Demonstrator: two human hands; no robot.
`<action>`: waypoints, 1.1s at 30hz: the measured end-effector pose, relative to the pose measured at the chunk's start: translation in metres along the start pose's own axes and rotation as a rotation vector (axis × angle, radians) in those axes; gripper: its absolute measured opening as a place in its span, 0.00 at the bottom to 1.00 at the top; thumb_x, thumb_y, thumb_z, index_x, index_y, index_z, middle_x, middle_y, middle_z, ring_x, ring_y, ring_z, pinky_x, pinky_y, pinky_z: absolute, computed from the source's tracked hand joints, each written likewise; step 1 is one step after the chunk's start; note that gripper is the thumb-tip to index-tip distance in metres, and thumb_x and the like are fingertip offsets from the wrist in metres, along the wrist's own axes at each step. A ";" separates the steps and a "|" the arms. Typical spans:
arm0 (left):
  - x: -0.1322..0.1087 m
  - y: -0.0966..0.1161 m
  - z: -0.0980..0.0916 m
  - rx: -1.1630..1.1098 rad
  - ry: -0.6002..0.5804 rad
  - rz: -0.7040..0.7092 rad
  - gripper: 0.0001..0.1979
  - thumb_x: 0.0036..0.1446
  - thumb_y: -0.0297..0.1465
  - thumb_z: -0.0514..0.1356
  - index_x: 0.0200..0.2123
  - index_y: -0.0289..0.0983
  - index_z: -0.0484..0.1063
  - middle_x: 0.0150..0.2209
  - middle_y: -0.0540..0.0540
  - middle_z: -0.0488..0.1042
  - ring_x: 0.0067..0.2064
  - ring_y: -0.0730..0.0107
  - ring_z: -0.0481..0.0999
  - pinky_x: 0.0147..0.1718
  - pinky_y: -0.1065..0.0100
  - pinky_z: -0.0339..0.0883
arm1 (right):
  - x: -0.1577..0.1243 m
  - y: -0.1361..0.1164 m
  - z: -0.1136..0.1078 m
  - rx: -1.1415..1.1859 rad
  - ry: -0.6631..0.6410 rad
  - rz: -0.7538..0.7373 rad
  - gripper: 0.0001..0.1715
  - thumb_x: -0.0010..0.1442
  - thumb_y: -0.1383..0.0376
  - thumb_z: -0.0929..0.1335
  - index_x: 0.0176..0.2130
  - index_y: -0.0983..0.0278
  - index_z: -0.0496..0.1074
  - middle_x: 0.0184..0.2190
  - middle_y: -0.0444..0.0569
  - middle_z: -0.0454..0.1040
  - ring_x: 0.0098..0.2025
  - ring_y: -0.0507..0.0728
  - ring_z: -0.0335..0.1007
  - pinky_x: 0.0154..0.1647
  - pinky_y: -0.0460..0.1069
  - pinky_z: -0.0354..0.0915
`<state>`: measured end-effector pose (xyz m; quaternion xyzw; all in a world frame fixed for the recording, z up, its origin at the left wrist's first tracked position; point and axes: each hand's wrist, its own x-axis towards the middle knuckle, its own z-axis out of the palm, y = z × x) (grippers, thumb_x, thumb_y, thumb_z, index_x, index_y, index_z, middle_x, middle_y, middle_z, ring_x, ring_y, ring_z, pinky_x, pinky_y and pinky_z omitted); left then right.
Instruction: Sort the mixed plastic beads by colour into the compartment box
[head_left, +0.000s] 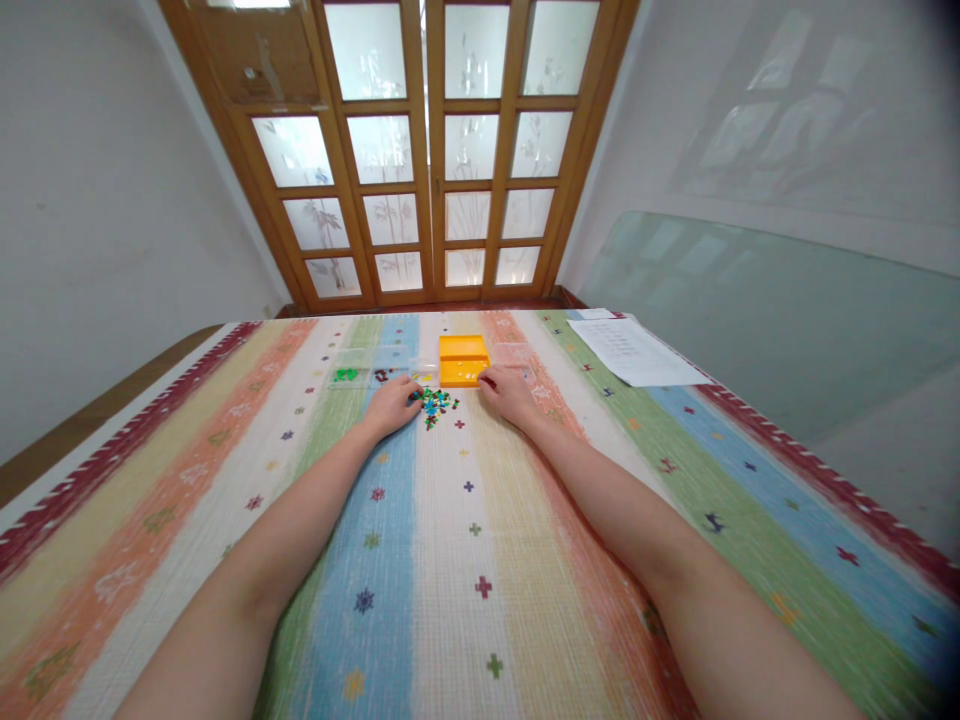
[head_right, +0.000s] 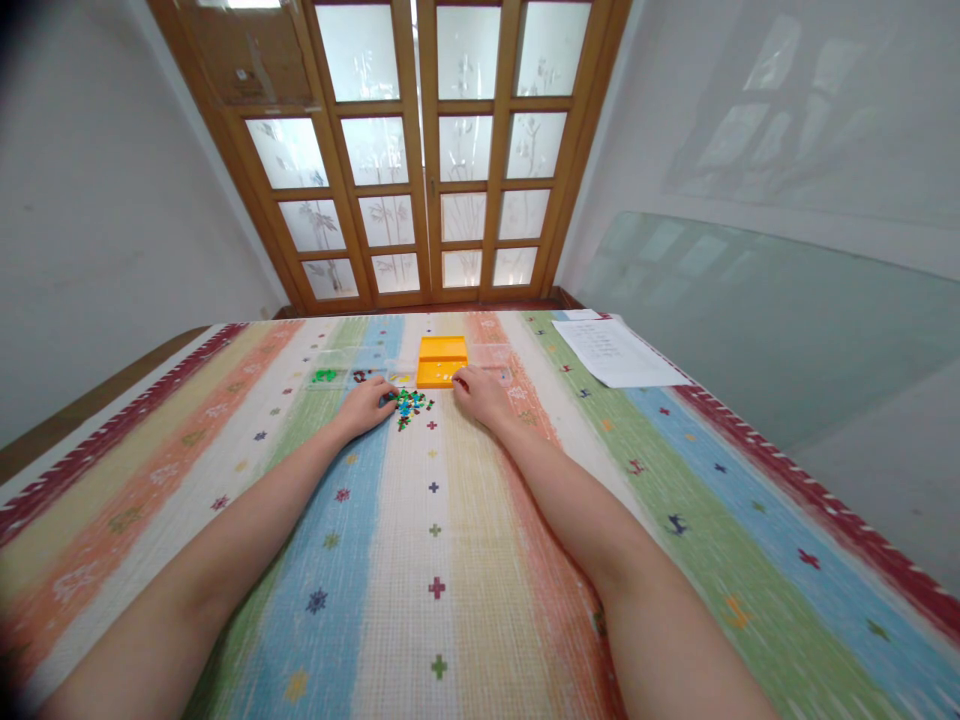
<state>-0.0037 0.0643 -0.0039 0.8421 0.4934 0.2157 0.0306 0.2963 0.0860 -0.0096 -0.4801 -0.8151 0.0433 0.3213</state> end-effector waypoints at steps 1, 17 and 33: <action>0.000 0.001 0.000 -0.003 -0.001 0.002 0.10 0.62 0.32 0.59 0.43 0.39 0.79 0.42 0.42 0.75 0.45 0.58 0.74 0.46 0.60 0.67 | 0.000 0.000 0.000 0.001 -0.002 0.002 0.11 0.67 0.68 0.64 0.42 0.64 0.77 0.42 0.53 0.79 0.43 0.58 0.71 0.45 0.50 0.62; 0.004 -0.025 -0.003 -0.235 0.324 -0.384 0.18 0.66 0.35 0.54 0.51 0.39 0.80 0.45 0.43 0.83 0.46 0.60 0.80 0.48 0.63 0.70 | -0.002 -0.005 -0.003 -0.004 -0.024 0.008 0.11 0.67 0.68 0.64 0.44 0.64 0.76 0.44 0.52 0.79 0.44 0.57 0.71 0.46 0.49 0.61; 0.000 -0.087 -0.014 -0.586 0.773 -0.871 0.20 0.57 0.33 0.56 0.49 0.32 0.79 0.40 0.41 0.82 0.30 0.69 0.75 0.33 0.68 0.72 | -0.002 -0.012 -0.008 -0.006 -0.046 0.006 0.11 0.67 0.68 0.64 0.42 0.64 0.76 0.42 0.53 0.79 0.43 0.57 0.71 0.44 0.49 0.62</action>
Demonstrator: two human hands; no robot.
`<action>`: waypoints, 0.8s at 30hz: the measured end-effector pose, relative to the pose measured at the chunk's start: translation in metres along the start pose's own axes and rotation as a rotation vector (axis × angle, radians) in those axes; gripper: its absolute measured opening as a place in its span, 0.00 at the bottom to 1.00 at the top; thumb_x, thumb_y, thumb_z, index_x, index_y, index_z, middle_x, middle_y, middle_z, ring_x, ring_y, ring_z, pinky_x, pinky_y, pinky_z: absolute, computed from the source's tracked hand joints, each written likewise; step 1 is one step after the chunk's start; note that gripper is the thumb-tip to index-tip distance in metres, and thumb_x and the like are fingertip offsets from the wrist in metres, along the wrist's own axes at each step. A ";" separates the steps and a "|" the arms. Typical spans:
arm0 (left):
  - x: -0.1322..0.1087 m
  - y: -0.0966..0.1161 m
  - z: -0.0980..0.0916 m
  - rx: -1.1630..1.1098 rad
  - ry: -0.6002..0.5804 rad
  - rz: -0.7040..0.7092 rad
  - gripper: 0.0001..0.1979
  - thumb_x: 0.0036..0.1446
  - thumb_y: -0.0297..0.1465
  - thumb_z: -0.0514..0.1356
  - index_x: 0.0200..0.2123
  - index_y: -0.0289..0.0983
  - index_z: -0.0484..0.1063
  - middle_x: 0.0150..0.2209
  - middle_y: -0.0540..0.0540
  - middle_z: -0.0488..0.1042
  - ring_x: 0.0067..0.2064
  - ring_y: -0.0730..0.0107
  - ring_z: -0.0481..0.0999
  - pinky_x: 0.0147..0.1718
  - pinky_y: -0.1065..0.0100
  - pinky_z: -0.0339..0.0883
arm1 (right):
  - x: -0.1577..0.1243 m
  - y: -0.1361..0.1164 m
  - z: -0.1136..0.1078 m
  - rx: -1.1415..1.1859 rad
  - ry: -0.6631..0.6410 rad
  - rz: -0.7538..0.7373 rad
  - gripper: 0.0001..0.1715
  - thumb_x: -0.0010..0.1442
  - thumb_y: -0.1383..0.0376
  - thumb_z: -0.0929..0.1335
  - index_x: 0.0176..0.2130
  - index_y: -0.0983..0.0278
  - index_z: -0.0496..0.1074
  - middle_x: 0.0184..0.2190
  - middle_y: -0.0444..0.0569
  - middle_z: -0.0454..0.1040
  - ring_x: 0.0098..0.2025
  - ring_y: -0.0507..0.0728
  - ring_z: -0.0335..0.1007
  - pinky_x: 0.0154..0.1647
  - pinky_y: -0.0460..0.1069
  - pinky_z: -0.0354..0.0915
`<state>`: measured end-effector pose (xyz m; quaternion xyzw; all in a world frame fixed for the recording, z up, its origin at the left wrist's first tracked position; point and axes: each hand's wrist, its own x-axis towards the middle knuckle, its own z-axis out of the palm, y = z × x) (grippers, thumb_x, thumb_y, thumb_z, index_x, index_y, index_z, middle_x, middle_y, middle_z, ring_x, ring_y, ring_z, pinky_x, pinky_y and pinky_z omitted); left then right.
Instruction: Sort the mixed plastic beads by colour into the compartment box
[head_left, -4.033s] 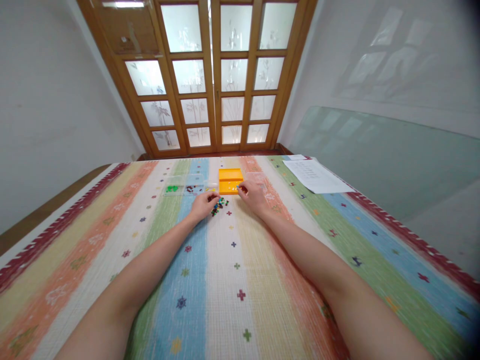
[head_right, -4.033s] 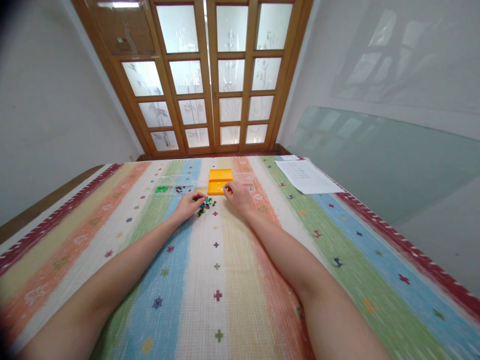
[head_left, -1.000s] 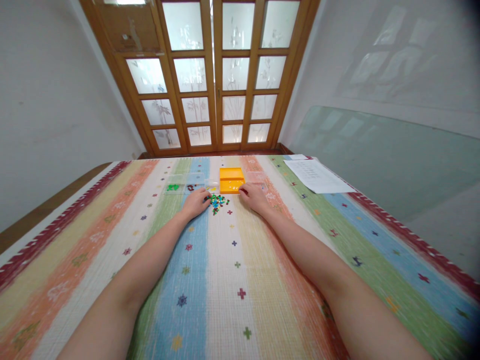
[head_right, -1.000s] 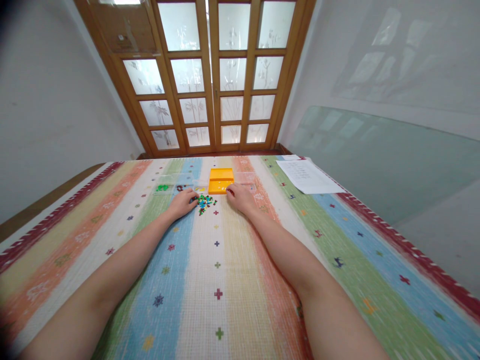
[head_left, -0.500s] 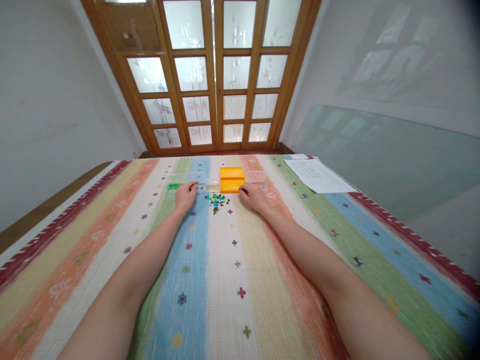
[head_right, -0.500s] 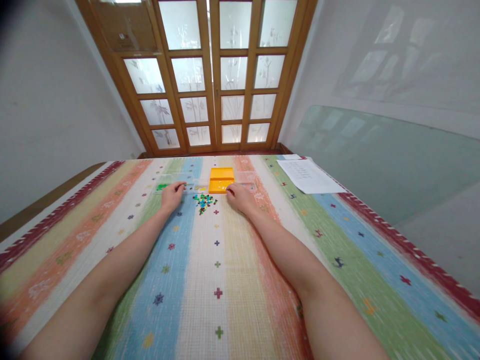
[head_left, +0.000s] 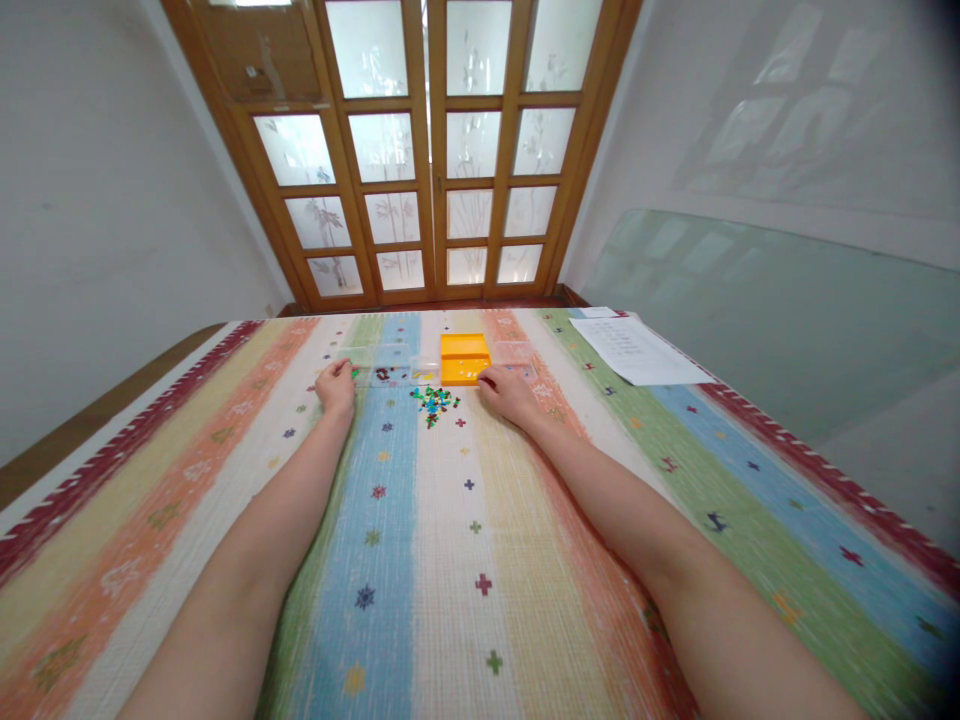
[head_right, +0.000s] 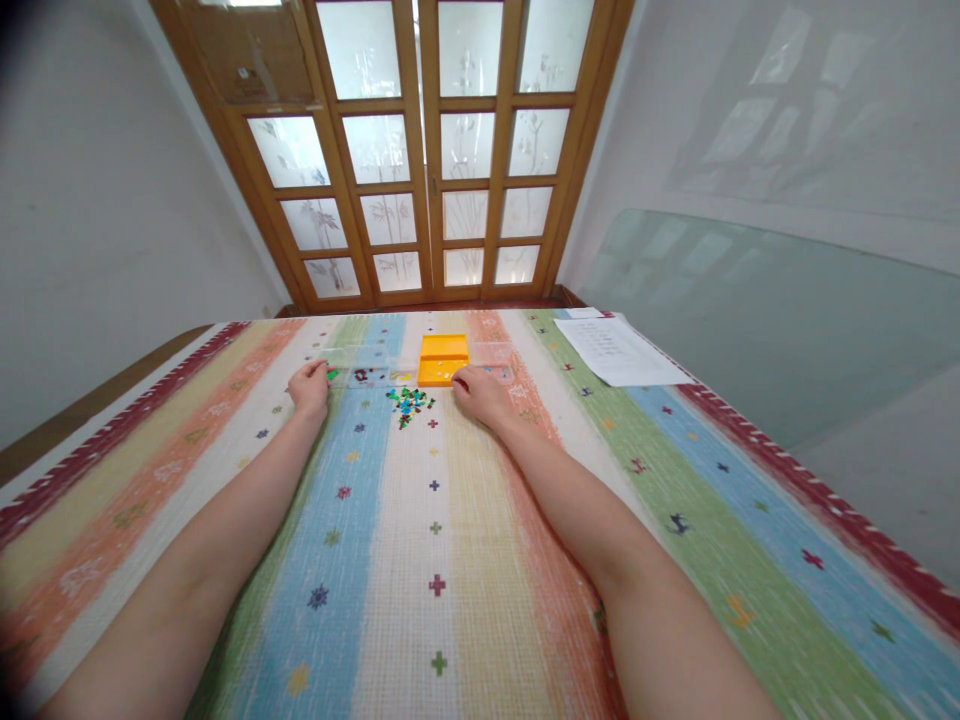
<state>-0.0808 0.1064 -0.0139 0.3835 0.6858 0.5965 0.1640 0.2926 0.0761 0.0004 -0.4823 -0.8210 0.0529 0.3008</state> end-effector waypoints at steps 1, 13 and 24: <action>-0.001 0.002 -0.001 0.013 -0.005 0.013 0.20 0.57 0.33 0.56 0.49 0.32 0.79 0.40 0.42 0.82 0.31 0.68 0.76 0.34 0.67 0.73 | 0.000 0.001 0.001 -0.003 0.000 0.001 0.11 0.67 0.68 0.64 0.42 0.64 0.76 0.42 0.53 0.79 0.43 0.57 0.71 0.44 0.49 0.62; -0.034 0.019 0.008 0.236 -0.391 0.432 0.17 0.63 0.37 0.57 0.48 0.37 0.81 0.38 0.45 0.83 0.37 0.64 0.78 0.44 0.64 0.71 | 0.000 0.006 0.006 -0.010 0.012 -0.014 0.10 0.67 0.68 0.64 0.41 0.64 0.76 0.41 0.52 0.79 0.43 0.57 0.71 0.45 0.49 0.61; -0.068 0.036 0.017 0.541 -0.786 0.884 0.13 0.61 0.33 0.59 0.45 0.41 0.81 0.46 0.42 0.74 0.50 0.57 0.72 0.53 0.58 0.66 | 0.001 0.002 0.002 -0.014 -0.003 -0.003 0.10 0.67 0.68 0.65 0.41 0.64 0.76 0.41 0.52 0.79 0.42 0.58 0.71 0.43 0.49 0.61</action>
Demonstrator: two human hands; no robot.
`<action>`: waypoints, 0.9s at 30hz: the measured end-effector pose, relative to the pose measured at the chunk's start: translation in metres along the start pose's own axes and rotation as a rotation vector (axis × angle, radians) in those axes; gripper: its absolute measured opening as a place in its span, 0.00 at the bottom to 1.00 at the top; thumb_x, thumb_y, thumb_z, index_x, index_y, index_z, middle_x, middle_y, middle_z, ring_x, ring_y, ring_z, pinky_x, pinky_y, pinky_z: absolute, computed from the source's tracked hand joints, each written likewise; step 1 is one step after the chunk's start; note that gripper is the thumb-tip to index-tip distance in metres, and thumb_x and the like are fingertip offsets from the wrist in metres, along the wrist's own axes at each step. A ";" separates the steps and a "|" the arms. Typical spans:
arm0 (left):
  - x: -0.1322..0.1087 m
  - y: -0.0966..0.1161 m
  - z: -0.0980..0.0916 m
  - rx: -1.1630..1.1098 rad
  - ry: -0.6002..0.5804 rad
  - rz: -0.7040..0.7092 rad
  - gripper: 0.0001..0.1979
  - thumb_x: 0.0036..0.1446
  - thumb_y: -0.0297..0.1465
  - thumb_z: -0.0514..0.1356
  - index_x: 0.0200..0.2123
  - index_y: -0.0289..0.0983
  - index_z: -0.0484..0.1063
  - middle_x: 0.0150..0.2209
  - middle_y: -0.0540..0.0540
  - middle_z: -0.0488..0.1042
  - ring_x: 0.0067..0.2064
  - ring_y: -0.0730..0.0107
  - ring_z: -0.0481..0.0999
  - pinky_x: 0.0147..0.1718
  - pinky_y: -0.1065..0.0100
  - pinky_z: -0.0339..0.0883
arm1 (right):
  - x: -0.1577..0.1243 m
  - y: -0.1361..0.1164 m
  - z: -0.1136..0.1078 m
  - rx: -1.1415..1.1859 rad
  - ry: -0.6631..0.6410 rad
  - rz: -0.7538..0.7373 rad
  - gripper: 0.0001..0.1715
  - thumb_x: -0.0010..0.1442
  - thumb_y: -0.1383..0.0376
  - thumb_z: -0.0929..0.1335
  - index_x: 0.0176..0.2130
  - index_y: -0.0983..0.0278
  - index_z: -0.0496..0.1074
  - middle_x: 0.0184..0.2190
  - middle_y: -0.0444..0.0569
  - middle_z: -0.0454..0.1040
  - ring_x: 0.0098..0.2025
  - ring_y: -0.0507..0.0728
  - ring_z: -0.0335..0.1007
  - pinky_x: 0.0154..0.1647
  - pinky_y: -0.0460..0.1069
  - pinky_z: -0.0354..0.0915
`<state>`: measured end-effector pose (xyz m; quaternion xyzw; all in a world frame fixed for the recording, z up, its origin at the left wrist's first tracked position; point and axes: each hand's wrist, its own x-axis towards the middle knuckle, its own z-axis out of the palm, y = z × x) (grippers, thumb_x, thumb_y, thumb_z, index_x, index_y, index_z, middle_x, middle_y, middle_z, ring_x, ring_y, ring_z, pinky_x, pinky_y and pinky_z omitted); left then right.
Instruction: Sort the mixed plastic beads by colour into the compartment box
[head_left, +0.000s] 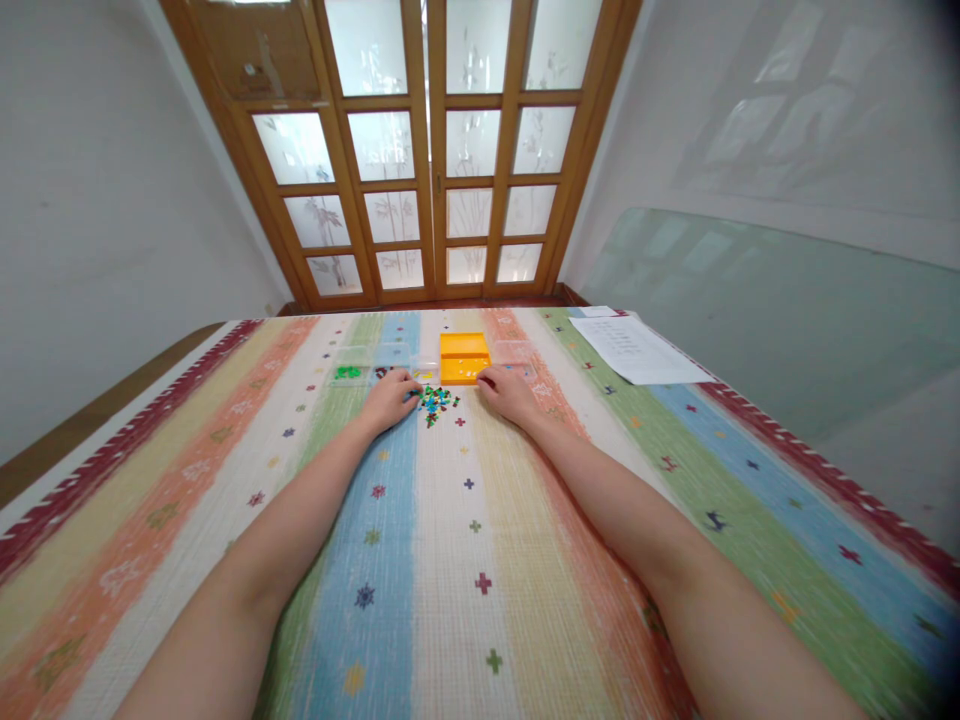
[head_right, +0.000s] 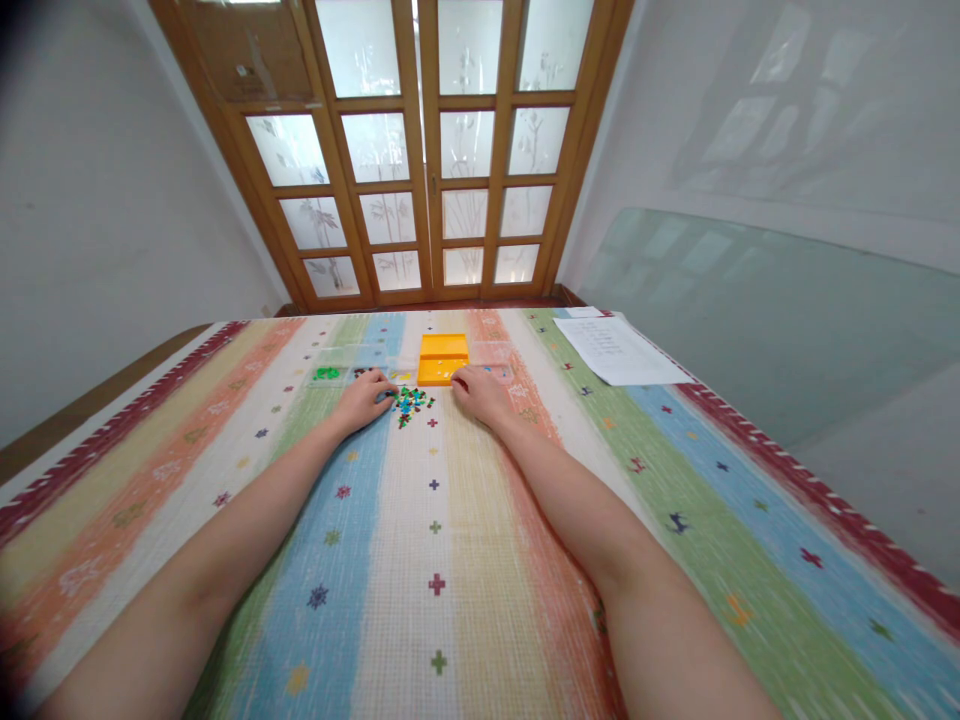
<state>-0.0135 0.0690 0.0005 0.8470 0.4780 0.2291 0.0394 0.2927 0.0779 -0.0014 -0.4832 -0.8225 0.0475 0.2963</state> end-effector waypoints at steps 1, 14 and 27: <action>0.000 0.000 0.001 0.008 -0.010 0.007 0.12 0.61 0.32 0.59 0.44 0.41 0.82 0.45 0.41 0.74 0.50 0.56 0.72 0.54 0.57 0.66 | 0.000 0.000 0.000 0.000 0.001 -0.001 0.10 0.67 0.68 0.65 0.41 0.64 0.76 0.41 0.52 0.79 0.42 0.58 0.71 0.43 0.49 0.61; 0.000 -0.002 0.001 -0.002 -0.013 -0.017 0.11 0.62 0.31 0.58 0.41 0.40 0.81 0.44 0.41 0.75 0.50 0.56 0.72 0.54 0.55 0.65 | 0.000 0.002 0.002 0.009 0.001 -0.012 0.11 0.67 0.68 0.64 0.42 0.64 0.77 0.42 0.52 0.79 0.43 0.58 0.71 0.44 0.49 0.62; 0.001 -0.007 0.003 -0.044 0.126 -0.108 0.10 0.64 0.32 0.55 0.42 0.39 0.77 0.43 0.42 0.77 0.47 0.57 0.74 0.50 0.58 0.66 | 0.000 -0.001 -0.002 -0.035 -0.022 -0.026 0.11 0.68 0.67 0.64 0.41 0.63 0.77 0.41 0.52 0.79 0.43 0.58 0.70 0.45 0.50 0.61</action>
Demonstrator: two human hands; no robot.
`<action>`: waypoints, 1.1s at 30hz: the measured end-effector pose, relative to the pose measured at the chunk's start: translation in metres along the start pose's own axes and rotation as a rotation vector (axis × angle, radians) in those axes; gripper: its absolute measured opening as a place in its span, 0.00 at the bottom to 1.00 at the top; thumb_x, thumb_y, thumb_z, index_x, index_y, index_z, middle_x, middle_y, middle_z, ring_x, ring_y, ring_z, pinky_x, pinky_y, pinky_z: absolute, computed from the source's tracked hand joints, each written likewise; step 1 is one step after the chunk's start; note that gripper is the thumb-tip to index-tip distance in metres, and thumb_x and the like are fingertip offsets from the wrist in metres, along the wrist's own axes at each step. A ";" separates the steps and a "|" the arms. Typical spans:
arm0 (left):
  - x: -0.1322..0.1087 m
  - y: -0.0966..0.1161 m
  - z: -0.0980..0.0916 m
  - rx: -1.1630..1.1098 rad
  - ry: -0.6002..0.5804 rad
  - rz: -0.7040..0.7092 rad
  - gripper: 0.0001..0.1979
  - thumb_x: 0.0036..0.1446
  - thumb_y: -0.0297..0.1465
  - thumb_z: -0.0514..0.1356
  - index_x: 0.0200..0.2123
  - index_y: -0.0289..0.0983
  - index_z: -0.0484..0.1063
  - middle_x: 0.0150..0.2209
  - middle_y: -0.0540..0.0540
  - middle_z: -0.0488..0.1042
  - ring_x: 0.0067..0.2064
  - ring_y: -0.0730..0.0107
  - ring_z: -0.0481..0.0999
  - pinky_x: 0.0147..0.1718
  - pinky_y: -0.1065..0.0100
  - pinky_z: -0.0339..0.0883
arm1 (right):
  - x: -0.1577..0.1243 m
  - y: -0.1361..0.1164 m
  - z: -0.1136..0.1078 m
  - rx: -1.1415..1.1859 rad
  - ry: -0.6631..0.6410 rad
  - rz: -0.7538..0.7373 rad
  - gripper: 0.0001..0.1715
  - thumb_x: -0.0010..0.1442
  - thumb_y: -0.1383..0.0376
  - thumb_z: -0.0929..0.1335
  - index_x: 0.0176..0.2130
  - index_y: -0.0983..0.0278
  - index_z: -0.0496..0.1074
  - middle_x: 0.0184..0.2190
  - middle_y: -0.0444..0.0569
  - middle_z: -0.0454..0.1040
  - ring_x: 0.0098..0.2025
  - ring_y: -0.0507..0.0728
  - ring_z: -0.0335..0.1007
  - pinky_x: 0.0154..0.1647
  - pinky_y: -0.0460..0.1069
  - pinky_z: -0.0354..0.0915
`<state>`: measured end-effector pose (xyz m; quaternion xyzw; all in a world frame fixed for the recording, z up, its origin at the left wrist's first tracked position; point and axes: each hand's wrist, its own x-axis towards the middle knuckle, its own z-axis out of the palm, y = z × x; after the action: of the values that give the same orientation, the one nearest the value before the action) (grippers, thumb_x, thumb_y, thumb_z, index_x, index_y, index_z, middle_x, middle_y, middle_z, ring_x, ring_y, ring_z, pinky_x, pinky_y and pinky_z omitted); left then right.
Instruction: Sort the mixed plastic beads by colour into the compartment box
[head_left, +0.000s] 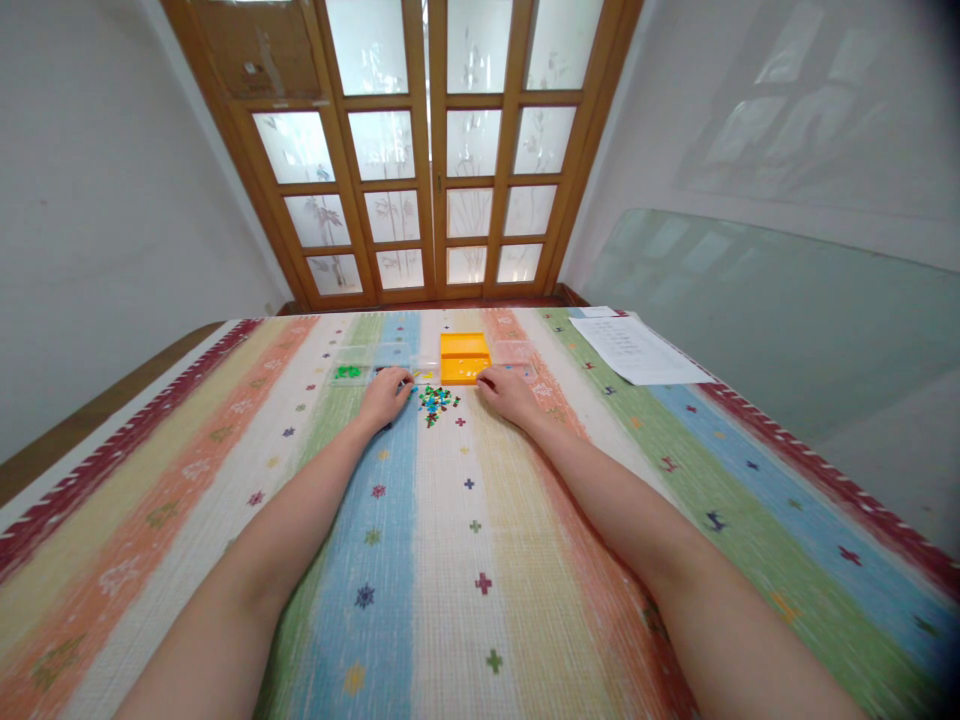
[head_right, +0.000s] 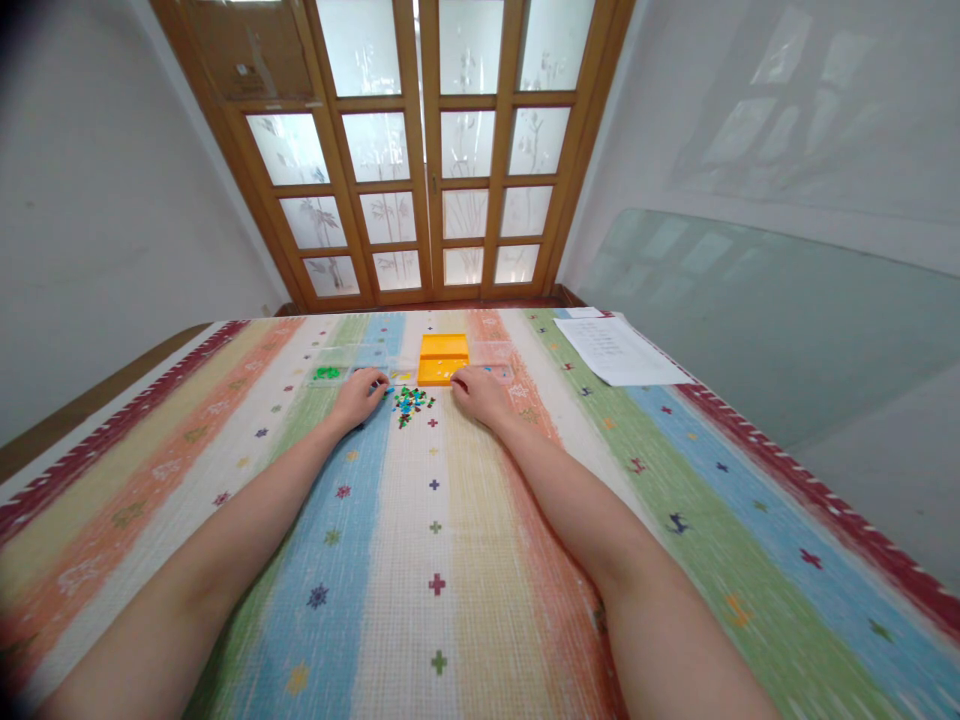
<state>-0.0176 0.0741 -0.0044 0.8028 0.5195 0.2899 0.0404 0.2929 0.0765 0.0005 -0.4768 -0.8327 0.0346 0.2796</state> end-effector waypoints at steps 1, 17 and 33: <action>0.000 -0.001 0.000 -0.009 0.026 -0.041 0.10 0.65 0.33 0.55 0.42 0.39 0.76 0.42 0.42 0.78 0.45 0.58 0.74 0.48 0.59 0.66 | 0.000 -0.002 -0.001 -0.010 -0.005 -0.018 0.11 0.69 0.67 0.64 0.41 0.63 0.77 0.41 0.53 0.78 0.43 0.59 0.70 0.45 0.51 0.61; 0.003 -0.079 -0.016 -0.239 0.739 -0.645 0.08 0.62 0.34 0.58 0.38 0.37 0.75 0.33 0.49 0.75 0.34 0.68 0.72 0.37 0.69 0.65 | -0.004 -0.037 0.016 0.060 -0.106 -0.497 0.13 0.70 0.64 0.66 0.49 0.59 0.79 0.49 0.52 0.79 0.55 0.60 0.70 0.60 0.58 0.62; 0.006 -0.107 -0.005 -0.454 0.829 -0.728 0.07 0.60 0.31 0.57 0.39 0.36 0.73 0.33 0.48 0.77 0.35 0.68 0.77 0.41 0.68 0.69 | -0.005 -0.039 0.017 0.076 -0.126 -0.521 0.17 0.70 0.65 0.65 0.54 0.60 0.78 0.52 0.54 0.78 0.58 0.60 0.70 0.61 0.58 0.64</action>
<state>-0.1054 0.1269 -0.0372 0.3642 0.6588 0.6504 0.1018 0.2564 0.0547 -0.0036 -0.2323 -0.9411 0.0222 0.2446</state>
